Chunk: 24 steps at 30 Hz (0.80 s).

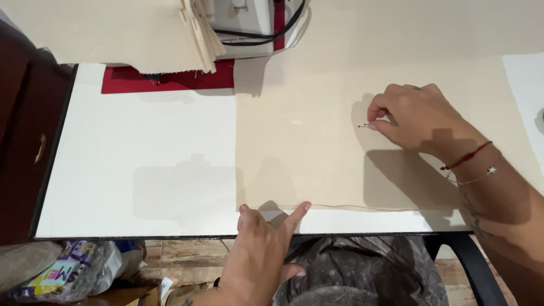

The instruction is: The person pins a beige fabric piece on a white table, then uses scissors to trim the edge. They move the fabric to a sewing machine, return it to the table, and continue pinning along the edges.

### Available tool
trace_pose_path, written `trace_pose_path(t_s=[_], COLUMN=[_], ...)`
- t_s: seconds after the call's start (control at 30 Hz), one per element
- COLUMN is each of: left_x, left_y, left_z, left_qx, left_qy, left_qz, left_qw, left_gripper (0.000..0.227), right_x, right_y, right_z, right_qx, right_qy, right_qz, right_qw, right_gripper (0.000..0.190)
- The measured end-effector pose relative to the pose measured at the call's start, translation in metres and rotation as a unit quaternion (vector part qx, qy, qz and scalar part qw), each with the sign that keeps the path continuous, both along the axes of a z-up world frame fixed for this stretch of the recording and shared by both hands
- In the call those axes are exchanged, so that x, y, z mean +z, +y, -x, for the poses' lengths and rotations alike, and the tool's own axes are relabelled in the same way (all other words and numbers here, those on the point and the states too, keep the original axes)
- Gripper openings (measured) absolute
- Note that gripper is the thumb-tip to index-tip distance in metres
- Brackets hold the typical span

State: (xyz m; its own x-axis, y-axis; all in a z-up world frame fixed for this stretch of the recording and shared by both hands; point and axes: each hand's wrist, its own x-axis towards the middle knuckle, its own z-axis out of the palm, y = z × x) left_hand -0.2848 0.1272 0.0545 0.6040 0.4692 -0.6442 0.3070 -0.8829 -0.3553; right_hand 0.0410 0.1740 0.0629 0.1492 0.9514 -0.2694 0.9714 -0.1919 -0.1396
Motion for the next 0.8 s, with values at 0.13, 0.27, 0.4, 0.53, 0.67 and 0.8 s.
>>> trace_pose_path(t_s=[0.13,0.27,0.4,0.53,0.67,0.8], left_x=[0.008,-0.005,-0.002,-0.002,-0.002,-0.002], left_y=[0.0,-0.003,-0.005,-0.006,-0.006,-0.009], left_z=[-0.001,0.004,0.006,0.005,0.006,0.006], left_qx=[-0.006,-0.023,-0.052,-0.069,-0.077,-0.091], left_qy=[0.011,-0.035,-0.037,-0.044,-0.029,-0.027], left_qz=[0.005,-0.043,-0.077,-0.109,-0.112,-0.155], left_qw=[1.0,0.998,0.995,0.991,0.99,0.983], left_gripper=[0.122,0.127,0.126,0.128,0.126,0.121], right_x=[-0.004,0.006,0.029,0.019,0.002,-0.015], right_y=[0.002,0.0,-0.003,-0.005,-0.011,-0.017], right_z=[0.003,0.01,0.031,0.057,0.101,0.118], right_qx=[0.031,0.031,-0.012,0.037,0.069,0.036], right_qy=[-0.026,-0.025,0.048,0.209,0.247,0.336], right_qz=[0.004,-0.005,-0.011,-0.079,-0.084,-0.131], right_qw=[0.999,0.999,0.999,0.974,0.963,0.932], right_gripper=[0.03,0.031,0.021,0.028,0.017,0.006])
